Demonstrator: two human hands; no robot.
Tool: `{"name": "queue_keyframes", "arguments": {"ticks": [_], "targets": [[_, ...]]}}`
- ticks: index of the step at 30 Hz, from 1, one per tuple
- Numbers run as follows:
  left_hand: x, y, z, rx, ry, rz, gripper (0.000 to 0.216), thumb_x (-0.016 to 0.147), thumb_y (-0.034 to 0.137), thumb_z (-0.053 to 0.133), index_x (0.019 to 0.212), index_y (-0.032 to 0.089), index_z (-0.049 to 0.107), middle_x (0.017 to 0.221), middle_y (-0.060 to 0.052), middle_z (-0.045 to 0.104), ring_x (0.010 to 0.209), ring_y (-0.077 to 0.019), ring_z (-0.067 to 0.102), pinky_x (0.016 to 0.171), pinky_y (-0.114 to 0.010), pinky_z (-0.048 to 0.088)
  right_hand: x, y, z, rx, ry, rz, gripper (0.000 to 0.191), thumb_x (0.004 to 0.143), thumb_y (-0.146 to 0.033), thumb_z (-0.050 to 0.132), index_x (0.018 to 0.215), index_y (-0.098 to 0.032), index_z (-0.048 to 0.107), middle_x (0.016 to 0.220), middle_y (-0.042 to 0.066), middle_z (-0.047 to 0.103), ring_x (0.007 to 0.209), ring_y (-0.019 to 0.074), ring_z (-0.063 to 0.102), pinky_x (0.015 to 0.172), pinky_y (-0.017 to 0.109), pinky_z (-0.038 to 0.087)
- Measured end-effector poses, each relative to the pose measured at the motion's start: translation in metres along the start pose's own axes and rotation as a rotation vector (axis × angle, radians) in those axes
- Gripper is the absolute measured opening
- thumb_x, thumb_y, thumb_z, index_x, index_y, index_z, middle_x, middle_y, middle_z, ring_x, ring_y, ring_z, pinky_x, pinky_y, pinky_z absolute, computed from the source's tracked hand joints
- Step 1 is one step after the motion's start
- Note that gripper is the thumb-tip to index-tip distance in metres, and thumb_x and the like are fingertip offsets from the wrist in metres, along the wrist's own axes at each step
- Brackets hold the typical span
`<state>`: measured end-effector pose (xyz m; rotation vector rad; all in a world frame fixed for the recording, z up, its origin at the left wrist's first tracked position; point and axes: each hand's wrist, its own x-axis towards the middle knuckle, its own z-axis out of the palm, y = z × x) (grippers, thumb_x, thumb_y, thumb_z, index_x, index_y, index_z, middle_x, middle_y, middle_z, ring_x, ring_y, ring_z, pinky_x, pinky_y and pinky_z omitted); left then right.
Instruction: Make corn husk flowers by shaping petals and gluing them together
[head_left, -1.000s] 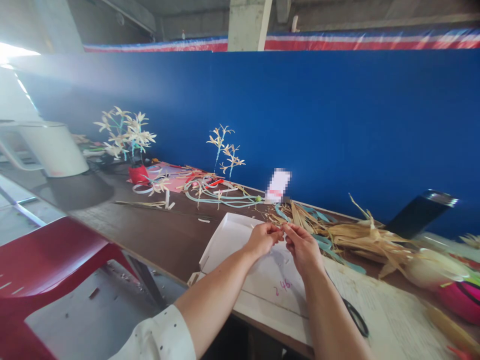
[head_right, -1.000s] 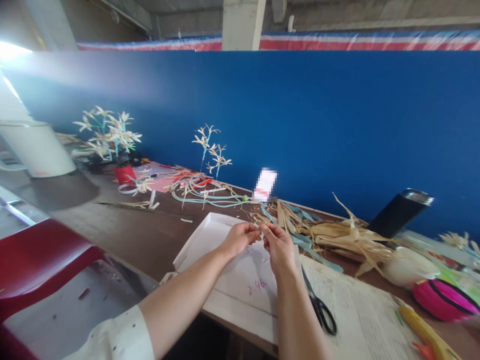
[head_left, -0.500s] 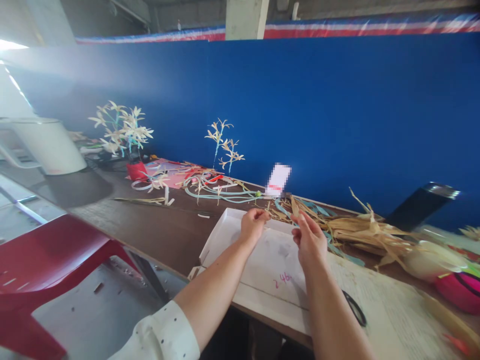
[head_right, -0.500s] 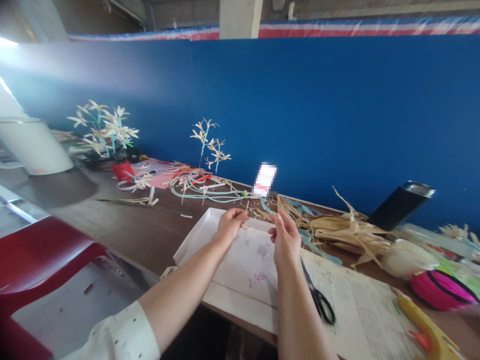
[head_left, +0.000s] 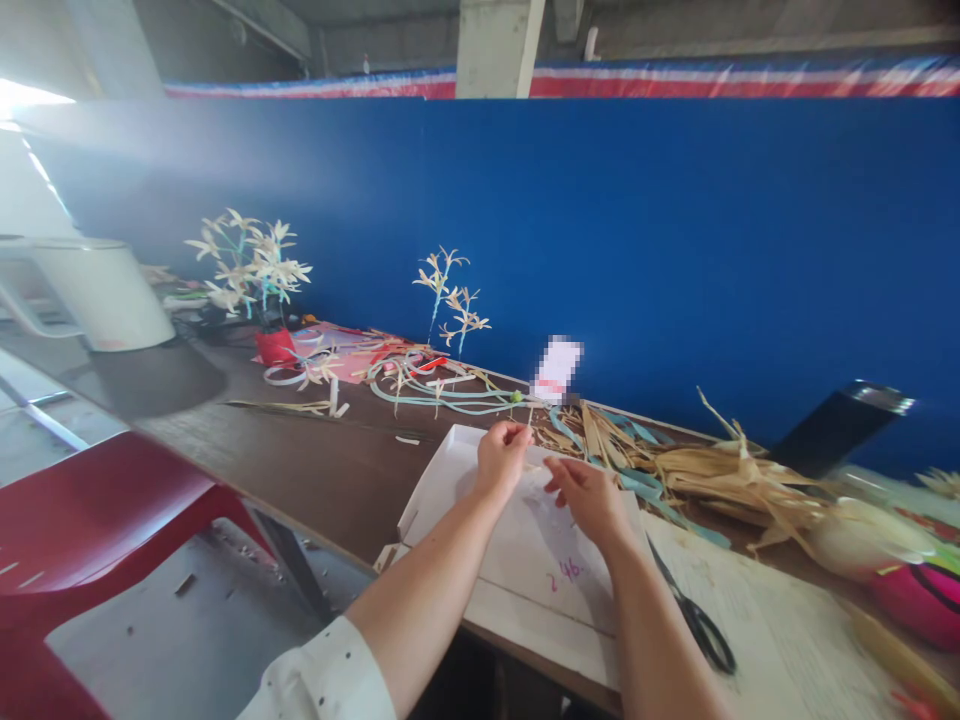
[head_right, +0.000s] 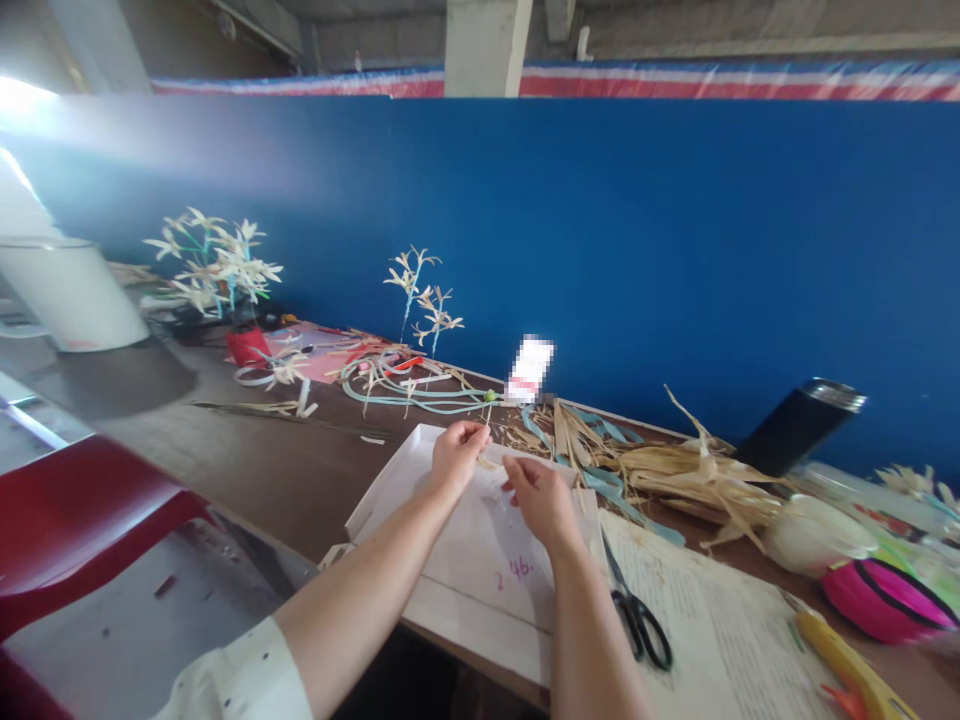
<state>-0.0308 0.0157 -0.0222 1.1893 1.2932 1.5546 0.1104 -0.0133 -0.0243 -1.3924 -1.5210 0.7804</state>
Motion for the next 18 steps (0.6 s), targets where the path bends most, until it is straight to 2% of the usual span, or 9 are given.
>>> {"name": "queue_keyframes", "arguments": {"ticks": [3,7,10,14,18], "targets": [[0.0,0.0,0.0,-0.002,0.01,-0.013,0.017,0.074,0.032,0.057,0.076,0.016,0.062,0.072,-0.004,0.068,0.067,-0.0137,0.061,0.065,-0.023,0.045,-0.002,-0.002,-0.003,-0.109,0.024,-0.115,0.039,0.077,-0.053,0.052,0.061,-0.02,0.066,0.046,-0.002,0.047,0.044,0.0121,0.042,0.045,0.024,0.03],[0.005,-0.007,0.002,-0.05,0.059,-0.074,0.016,0.074,0.031,0.057,0.077,0.016,0.061,0.072,-0.003,0.067,0.07,-0.0144,0.062,0.066,-0.024,0.045,-0.005,-0.013,-0.01,-0.139,0.085,-0.133,0.038,0.08,-0.051,0.049,0.057,-0.022,0.057,0.045,-0.004,0.037,0.043,0.0119,0.034,0.045,0.025,0.027],[0.01,-0.013,0.002,-0.118,0.107,-0.149,0.015,0.074,0.031,0.057,0.076,0.016,0.06,0.072,-0.004,0.067,0.071,-0.0147,0.062,0.065,-0.023,0.045,-0.014,-0.024,-0.012,-0.17,0.096,-0.167,0.038,0.081,-0.05,0.048,0.057,-0.022,0.052,0.048,-0.004,0.036,0.047,0.0127,0.035,0.048,0.025,0.028],[0.014,-0.018,0.001,-0.219,0.117,-0.194,0.017,0.074,0.032,0.056,0.075,0.015,0.058,0.065,-0.002,0.063,0.066,-0.0127,0.06,0.061,-0.022,0.044,-0.046,-0.033,-0.017,-0.243,0.089,-0.196,0.036,0.083,-0.049,0.046,0.058,-0.023,0.05,0.052,-0.002,0.04,0.05,0.0135,0.036,0.05,0.025,0.03],[0.013,-0.016,0.002,-0.253,0.107,-0.199,0.016,0.073,0.031,0.056,0.073,0.015,0.057,0.063,-0.001,0.062,0.058,-0.0094,0.054,0.058,-0.02,0.042,-0.097,-0.028,-0.029,-0.295,0.188,-0.142,0.037,0.084,-0.052,0.043,0.058,-0.025,0.048,0.05,-0.002,0.035,0.047,0.0144,0.034,0.047,0.027,0.028]]}}
